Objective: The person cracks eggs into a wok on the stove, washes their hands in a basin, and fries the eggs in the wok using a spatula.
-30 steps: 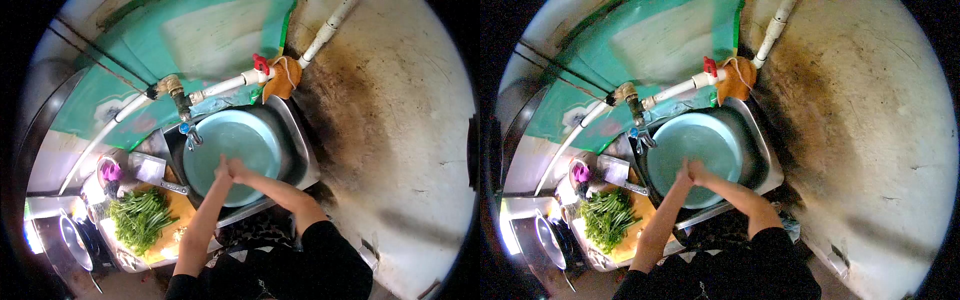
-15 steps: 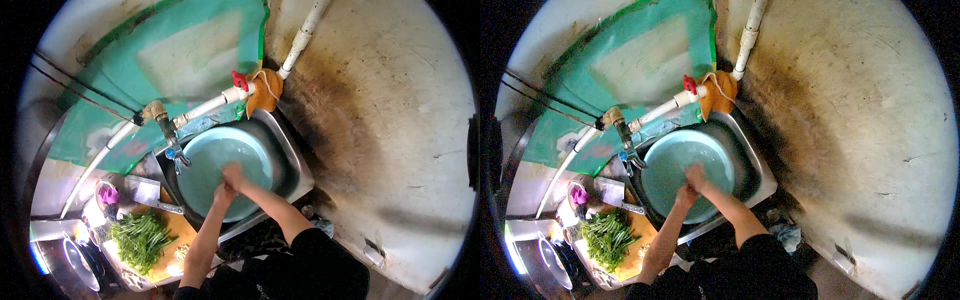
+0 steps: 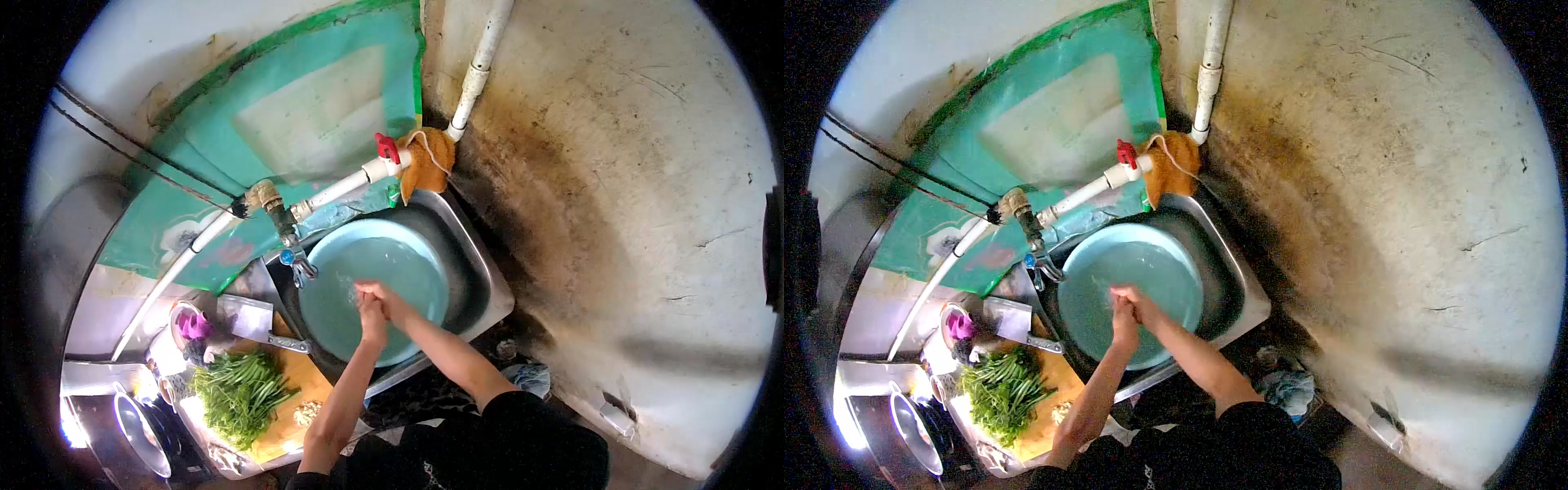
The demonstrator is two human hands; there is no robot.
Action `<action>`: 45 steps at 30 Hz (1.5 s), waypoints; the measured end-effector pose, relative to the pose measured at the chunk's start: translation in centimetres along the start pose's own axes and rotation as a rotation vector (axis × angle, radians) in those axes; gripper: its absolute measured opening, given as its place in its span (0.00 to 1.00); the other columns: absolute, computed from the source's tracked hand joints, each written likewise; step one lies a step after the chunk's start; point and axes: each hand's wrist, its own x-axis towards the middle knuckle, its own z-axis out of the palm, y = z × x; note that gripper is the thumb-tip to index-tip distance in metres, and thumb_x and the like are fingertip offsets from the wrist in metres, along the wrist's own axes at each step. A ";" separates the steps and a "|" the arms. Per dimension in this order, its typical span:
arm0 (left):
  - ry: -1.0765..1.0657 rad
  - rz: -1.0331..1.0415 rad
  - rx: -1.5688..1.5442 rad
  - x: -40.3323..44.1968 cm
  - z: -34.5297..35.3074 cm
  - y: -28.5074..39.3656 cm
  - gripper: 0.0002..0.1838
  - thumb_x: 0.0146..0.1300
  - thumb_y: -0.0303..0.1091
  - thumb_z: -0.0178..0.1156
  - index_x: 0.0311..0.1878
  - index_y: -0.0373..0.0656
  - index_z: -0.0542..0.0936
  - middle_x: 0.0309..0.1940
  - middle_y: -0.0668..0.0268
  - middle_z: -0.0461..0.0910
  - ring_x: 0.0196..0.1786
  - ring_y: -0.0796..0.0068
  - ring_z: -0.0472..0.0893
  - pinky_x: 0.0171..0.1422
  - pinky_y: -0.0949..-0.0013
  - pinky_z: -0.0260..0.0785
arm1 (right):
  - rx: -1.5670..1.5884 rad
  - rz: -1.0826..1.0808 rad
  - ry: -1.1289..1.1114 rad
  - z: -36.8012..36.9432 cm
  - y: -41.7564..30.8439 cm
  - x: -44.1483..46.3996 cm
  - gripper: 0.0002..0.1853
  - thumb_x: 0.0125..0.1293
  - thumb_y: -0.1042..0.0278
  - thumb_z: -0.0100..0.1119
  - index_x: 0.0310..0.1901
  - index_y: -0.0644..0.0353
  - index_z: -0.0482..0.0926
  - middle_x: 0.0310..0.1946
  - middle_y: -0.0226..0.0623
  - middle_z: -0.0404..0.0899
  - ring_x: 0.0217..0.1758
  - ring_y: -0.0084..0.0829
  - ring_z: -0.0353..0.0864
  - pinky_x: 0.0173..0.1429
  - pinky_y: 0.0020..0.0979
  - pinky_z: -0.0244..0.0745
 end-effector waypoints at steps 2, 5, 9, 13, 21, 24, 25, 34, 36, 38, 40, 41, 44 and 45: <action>0.178 -0.036 -0.093 -3.1 3.6 2.6 0.19 0.68 0.39 0.41 0.57 0.39 0.68 0.49 0.61 0.69 0.53 0.69 0.69 0.53 0.66 0.63 | -0.174 0.077 0.142 -2.9 2.0 2.3 0.13 0.59 0.58 0.55 0.28 0.60 0.75 0.31 0.36 0.75 0.38 0.31 0.73 0.46 0.39 0.66; 0.295 -0.148 -0.055 -1.7 2.5 1.8 0.20 0.69 0.40 0.41 0.58 0.40 0.67 0.51 0.61 0.69 0.54 0.67 0.69 0.56 0.63 0.62 | -0.902 -0.331 0.198 -5.2 4.4 3.4 0.14 0.61 0.57 0.53 0.25 0.59 0.73 0.25 0.35 0.72 0.36 0.34 0.72 0.43 0.41 0.66; 0.480 -0.304 -0.031 3.8 -2.6 -3.1 0.21 0.69 0.42 0.41 0.60 0.42 0.66 0.53 0.61 0.70 0.56 0.64 0.69 0.60 0.60 0.60 | -1.431 -0.252 0.202 -7.4 6.9 4.7 0.13 0.62 0.61 0.51 0.27 0.62 0.74 0.27 0.39 0.75 0.38 0.39 0.74 0.44 0.42 0.66; 0.377 -0.387 -0.210 7.3 -8.9 -4.4 0.20 0.69 0.43 0.43 0.52 0.36 0.70 0.46 0.61 0.72 0.42 0.64 0.73 0.45 0.58 0.66 | -1.747 -0.260 -0.012 -3.0 3.9 -1.1 0.16 0.60 0.67 0.51 0.49 0.63 0.72 0.48 0.47 0.74 0.53 0.43 0.72 0.58 0.39 0.64; 0.151 0.984 1.270 -10.0 4.5 9.8 0.29 0.63 0.51 0.50 0.60 0.39 0.67 0.61 0.53 0.62 0.68 0.57 0.57 0.68 0.49 0.47 | -1.424 -0.276 -0.149 3.2 -9.4 -8.9 0.27 0.59 0.72 0.52 0.62 0.60 0.63 0.58 0.46 0.68 0.60 0.40 0.70 0.64 0.38 0.63; -0.024 0.521 2.055 -10.8 4.5 8.5 0.26 0.58 0.43 0.59 0.58 0.41 0.71 0.62 0.47 0.61 0.70 0.53 0.54 0.70 0.51 0.45 | -2.091 -1.182 0.388 -3.1 -8.8 -8.2 0.20 0.61 0.67 0.54 0.54 0.63 0.69 0.48 0.44 0.77 0.52 0.40 0.76 0.55 0.38 0.70; -0.008 0.541 2.029 -8.5 4.7 7.9 0.26 0.58 0.43 0.59 0.58 0.41 0.71 0.62 0.47 0.61 0.70 0.53 0.54 0.70 0.51 0.45 | -1.611 -1.174 0.594 -2.6 -11.3 -8.5 0.20 0.61 0.66 0.55 0.53 0.63 0.69 0.47 0.45 0.77 0.51 0.41 0.76 0.54 0.37 0.70; -0.161 0.587 0.622 0.6 16.8 14.1 0.30 0.63 0.43 0.55 0.64 0.39 0.61 0.58 0.62 0.70 0.56 0.69 0.72 0.55 0.68 0.66 | -0.873 -1.281 0.718 4.1 -20.9 -5.6 0.13 0.62 0.71 0.53 0.46 0.65 0.73 0.36 0.40 0.77 0.39 0.31 0.75 0.47 0.32 0.69; -0.346 0.381 0.313 0.5 20.0 15.7 0.29 0.64 0.42 0.53 0.64 0.39 0.61 0.56 0.62 0.71 0.54 0.70 0.72 0.53 0.68 0.67 | -0.882 -1.297 0.702 5.0 -20.6 -6.3 0.10 0.63 0.71 0.52 0.44 0.66 0.73 0.34 0.40 0.77 0.37 0.31 0.74 0.45 0.31 0.69; -0.523 0.168 0.017 0.7 21.8 16.3 0.27 0.65 0.40 0.52 0.64 0.39 0.60 0.55 0.62 0.71 0.52 0.72 0.73 0.51 0.68 0.68 | -0.990 -1.166 0.749 6.5 -20.9 -7.9 0.16 0.67 0.60 0.46 0.41 0.67 0.74 0.30 0.44 0.76 0.34 0.32 0.73 0.42 0.32 0.68; -0.325 0.075 -0.101 2.3 22.9 15.7 0.21 0.67 0.38 0.49 0.61 0.41 0.65 0.51 0.62 0.73 0.48 0.74 0.73 0.46 0.65 0.70 | -1.062 -1.038 0.717 6.8 -21.7 -8.5 0.20 0.68 0.55 0.43 0.41 0.67 0.74 0.30 0.47 0.77 0.35 0.35 0.75 0.41 0.34 0.68; -0.329 0.102 -0.112 3.3 22.8 15.2 0.21 0.67 0.38 0.49 0.61 0.41 0.65 0.51 0.62 0.73 0.48 0.74 0.73 0.46 0.65 0.70 | -1.131 -0.914 0.680 7.4 -22.4 -8.7 0.24 0.69 0.49 0.39 0.41 0.67 0.74 0.30 0.50 0.77 0.35 0.39 0.76 0.41 0.37 0.68; -0.219 0.282 0.124 6.5 21.0 14.2 0.19 0.68 0.43 0.46 0.56 0.43 0.70 0.45 0.63 0.76 0.47 0.72 0.74 0.45 0.63 0.70 | -1.624 -1.352 0.916 9.5 -21.2 -11.3 0.26 0.65 0.48 0.45 0.49 0.67 0.71 0.42 0.55 0.76 0.44 0.52 0.75 0.46 0.45 0.70; -0.295 0.288 -0.069 6.8 21.0 14.0 0.19 0.69 0.44 0.46 0.55 0.43 0.71 0.45 0.63 0.77 0.48 0.70 0.74 0.47 0.62 0.70 | -1.750 -1.622 1.055 10.0 -21.1 -12.3 0.23 0.64 0.54 0.49 0.52 0.65 0.67 0.46 0.51 0.73 0.47 0.50 0.73 0.47 0.44 0.69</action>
